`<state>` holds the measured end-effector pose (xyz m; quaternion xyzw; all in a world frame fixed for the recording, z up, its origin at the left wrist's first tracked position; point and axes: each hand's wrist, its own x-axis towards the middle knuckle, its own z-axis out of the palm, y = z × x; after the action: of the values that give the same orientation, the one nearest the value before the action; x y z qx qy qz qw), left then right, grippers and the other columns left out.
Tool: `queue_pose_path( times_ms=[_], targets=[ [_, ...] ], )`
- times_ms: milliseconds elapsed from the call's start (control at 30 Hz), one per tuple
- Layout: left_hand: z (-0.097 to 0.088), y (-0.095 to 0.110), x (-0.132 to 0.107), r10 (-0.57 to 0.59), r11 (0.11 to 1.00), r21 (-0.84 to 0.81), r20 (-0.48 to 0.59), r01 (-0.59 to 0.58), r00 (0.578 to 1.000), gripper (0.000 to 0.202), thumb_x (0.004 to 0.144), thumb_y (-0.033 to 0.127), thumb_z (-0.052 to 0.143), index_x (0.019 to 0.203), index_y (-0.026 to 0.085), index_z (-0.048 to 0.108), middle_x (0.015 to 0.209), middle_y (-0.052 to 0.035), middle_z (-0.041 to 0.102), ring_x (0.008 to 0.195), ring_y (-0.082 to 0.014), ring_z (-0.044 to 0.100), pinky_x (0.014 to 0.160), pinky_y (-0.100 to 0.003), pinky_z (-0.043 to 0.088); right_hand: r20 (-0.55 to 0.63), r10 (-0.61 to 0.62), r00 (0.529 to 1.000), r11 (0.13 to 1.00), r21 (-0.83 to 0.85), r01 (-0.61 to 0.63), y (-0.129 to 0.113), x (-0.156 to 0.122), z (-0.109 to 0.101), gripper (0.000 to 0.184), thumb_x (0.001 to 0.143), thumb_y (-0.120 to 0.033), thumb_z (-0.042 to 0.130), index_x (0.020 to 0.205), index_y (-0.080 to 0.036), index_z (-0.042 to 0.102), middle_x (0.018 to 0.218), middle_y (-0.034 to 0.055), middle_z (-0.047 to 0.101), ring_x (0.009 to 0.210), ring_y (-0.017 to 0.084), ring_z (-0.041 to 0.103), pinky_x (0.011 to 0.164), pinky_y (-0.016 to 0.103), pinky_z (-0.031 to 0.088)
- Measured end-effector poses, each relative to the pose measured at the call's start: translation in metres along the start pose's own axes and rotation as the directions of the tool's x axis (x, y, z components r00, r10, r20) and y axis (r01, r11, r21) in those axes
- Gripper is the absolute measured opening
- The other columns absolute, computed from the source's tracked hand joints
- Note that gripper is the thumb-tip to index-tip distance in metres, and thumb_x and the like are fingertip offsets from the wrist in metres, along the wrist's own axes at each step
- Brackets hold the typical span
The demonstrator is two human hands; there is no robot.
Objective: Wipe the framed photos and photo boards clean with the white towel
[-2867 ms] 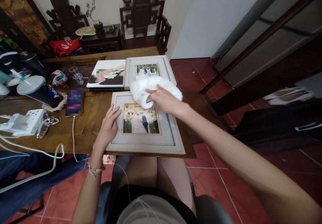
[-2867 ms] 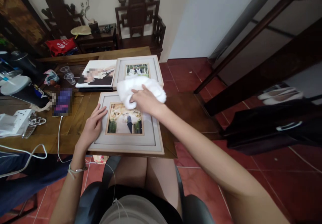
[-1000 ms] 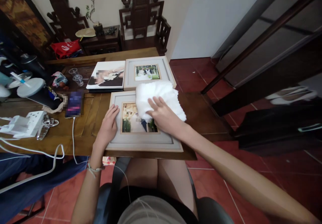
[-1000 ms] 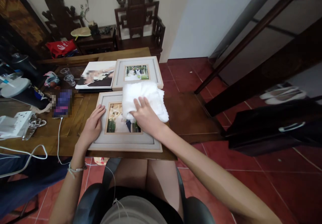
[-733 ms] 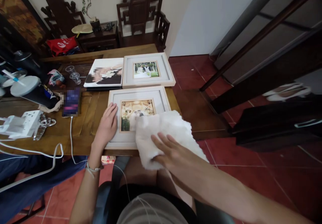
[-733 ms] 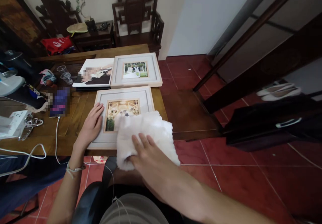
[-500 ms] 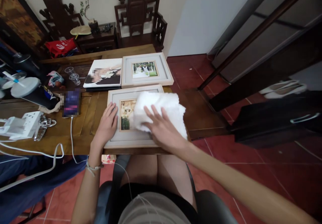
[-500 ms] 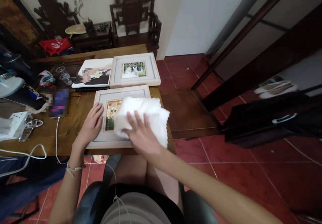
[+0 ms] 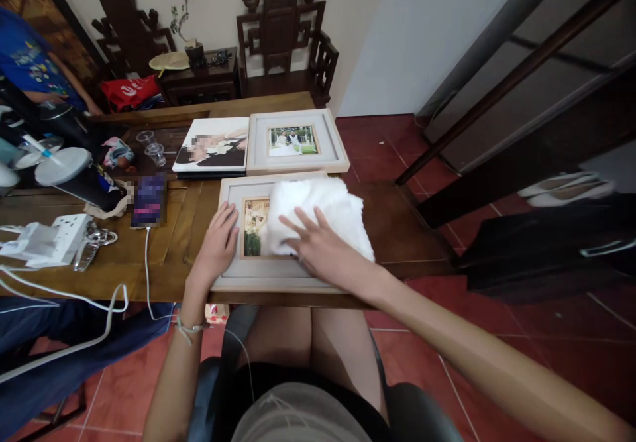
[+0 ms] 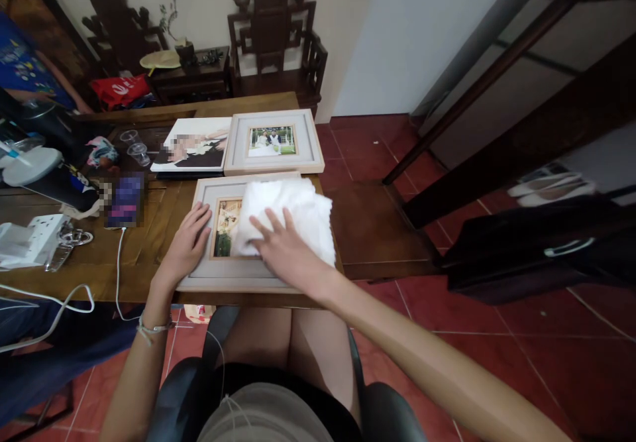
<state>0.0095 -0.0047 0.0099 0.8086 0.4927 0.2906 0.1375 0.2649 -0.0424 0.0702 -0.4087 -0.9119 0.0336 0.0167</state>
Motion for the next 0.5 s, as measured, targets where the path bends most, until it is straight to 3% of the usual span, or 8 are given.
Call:
queue_pose_path(
  times_ms=[133, 267, 367, 500],
  targets=[
    [-0.001, 0.004, 0.0, -0.017, 1.0, 0.025, 0.012, 0.017, 1.0, 0.043, 0.099, 0.026, 0.041, 0.138, 0.013, 0.051, 0.148, -0.0167, 0.047, 0.145, -0.0264, 0.032, 0.119, -0.05, 0.027, 0.068, -0.14, 0.988, 0.979, 0.157, 0.128, -0.04, -0.047, -0.014, 0.045, 0.082, 0.001, 0.051, 0.118, -0.02, 0.069, 0.15, 0.0146, 0.045, 0.14, 0.04, 0.035, 0.107, 0.066, 0.035],
    [-0.002, 0.002, 0.0, -0.004, 1.0, 0.014, 0.014, 0.004, 1.0, 0.042, 0.099, 0.027, 0.04, 0.138, 0.013, 0.052, 0.148, -0.017, 0.046, 0.145, -0.0266, 0.031, 0.119, -0.051, 0.027, 0.007, -0.169, 0.986, 0.953, 0.258, 0.161, -0.052, -0.05, -0.004, 0.038, 0.08, -0.008, 0.06, 0.113, -0.02, 0.071, 0.153, 0.0129, 0.039, 0.143, 0.041, 0.026, 0.11, 0.07, 0.027],
    [-0.002, -0.001, 0.0, 0.026, 1.0, 0.013, 0.028, -0.026, 0.999, 0.041, 0.099, 0.027, 0.041, 0.137, 0.016, 0.052, 0.149, -0.0153, 0.046, 0.146, -0.0267, 0.03, 0.118, -0.053, 0.028, -0.063, -0.091, 0.994, 0.971, 0.214, 0.102, -0.034, -0.027, 0.011, 0.041, 0.078, -0.01, 0.063, 0.118, -0.02, 0.069, 0.154, 0.0138, 0.038, 0.144, 0.041, 0.024, 0.112, 0.069, 0.023],
    [-0.002, -0.003, 0.0, 0.04, 0.999, 0.027, 0.044, -0.041, 0.998, 0.04, 0.099, 0.026, 0.041, 0.135, 0.015, 0.054, 0.15, -0.0164, 0.045, 0.146, -0.027, 0.03, 0.118, -0.052, 0.029, -0.14, 0.03, 0.99, 0.998, 0.062, -0.022, 0.014, 0.015, 0.017, 0.042, 0.085, -0.013, 0.058, 0.126, -0.016, 0.064, 0.154, 0.0159, 0.037, 0.145, 0.038, 0.025, 0.116, 0.063, 0.021]
  ],
)
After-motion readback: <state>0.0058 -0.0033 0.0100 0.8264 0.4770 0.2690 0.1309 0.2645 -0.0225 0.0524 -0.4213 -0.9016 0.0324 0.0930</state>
